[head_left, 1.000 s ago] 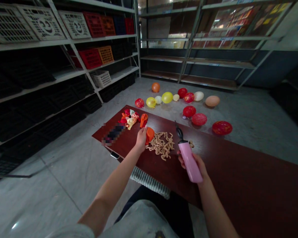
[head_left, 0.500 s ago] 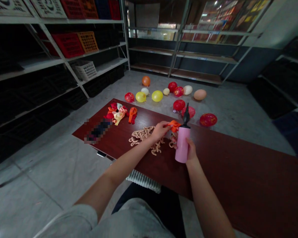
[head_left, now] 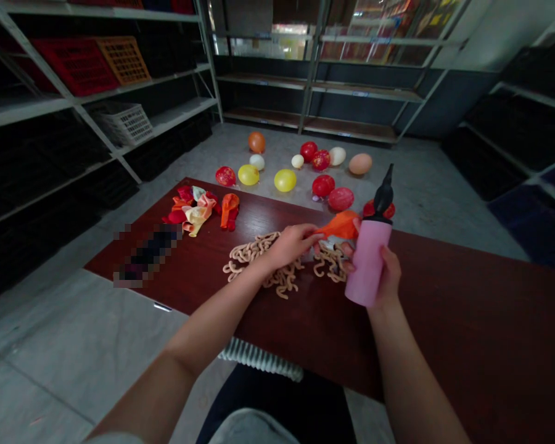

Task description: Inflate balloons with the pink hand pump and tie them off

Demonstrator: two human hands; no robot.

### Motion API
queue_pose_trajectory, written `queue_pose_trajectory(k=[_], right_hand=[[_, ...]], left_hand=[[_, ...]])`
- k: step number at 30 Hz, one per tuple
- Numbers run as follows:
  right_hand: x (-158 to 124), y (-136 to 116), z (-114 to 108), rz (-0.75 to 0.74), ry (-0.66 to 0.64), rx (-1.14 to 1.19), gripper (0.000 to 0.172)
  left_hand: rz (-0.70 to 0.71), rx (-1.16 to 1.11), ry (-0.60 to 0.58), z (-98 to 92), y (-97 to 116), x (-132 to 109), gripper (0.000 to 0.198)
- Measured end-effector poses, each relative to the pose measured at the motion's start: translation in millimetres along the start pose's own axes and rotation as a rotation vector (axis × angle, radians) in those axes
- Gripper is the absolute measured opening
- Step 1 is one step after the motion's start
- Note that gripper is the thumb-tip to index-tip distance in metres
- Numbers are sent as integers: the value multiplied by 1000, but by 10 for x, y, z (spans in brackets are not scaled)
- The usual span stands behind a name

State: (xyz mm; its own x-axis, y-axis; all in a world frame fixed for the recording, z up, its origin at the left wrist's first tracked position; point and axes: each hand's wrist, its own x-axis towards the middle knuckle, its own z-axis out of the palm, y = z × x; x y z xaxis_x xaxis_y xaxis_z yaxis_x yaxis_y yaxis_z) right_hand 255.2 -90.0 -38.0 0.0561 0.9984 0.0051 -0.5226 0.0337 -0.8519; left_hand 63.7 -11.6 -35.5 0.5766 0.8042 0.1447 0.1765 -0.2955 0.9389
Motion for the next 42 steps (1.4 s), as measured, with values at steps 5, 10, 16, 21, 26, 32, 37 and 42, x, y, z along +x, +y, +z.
queue_pose_trajectory(k=[5, 10, 16, 21, 26, 32, 37, 42], right_hand=[[-37, -85, 12, -70, -2, 0, 48], [-47, -78, -29, -30, -45, -24, 49], [-123, -37, -4, 76, -58, 12, 55], [-198, 48, 109, 258, -270, 3, 63], [-224, 158, 158, 429, -459, -124, 65], [-215, 215, 157, 490, -518, -209, 64], [-208, 195, 199, 530, -539, -230, 62], [-195, 186, 201, 534, -527, -214, 57]], left_hand=[[-146, -334, -498, -116, 153, -90, 36], [-109, -551, -498, -117, 248, -169, 31], [-72, -1064, 6, -243, 130, -72, 15], [10, -1395, 441, -516, -39, 39, 20], [-10, -1457, 597, -635, -160, 81, 25], [-81, -1372, 618, -532, -200, 110, 20], [-96, -1281, 570, -416, -189, 134, 20], [-98, -1213, 516, -354, -231, 143, 18]])
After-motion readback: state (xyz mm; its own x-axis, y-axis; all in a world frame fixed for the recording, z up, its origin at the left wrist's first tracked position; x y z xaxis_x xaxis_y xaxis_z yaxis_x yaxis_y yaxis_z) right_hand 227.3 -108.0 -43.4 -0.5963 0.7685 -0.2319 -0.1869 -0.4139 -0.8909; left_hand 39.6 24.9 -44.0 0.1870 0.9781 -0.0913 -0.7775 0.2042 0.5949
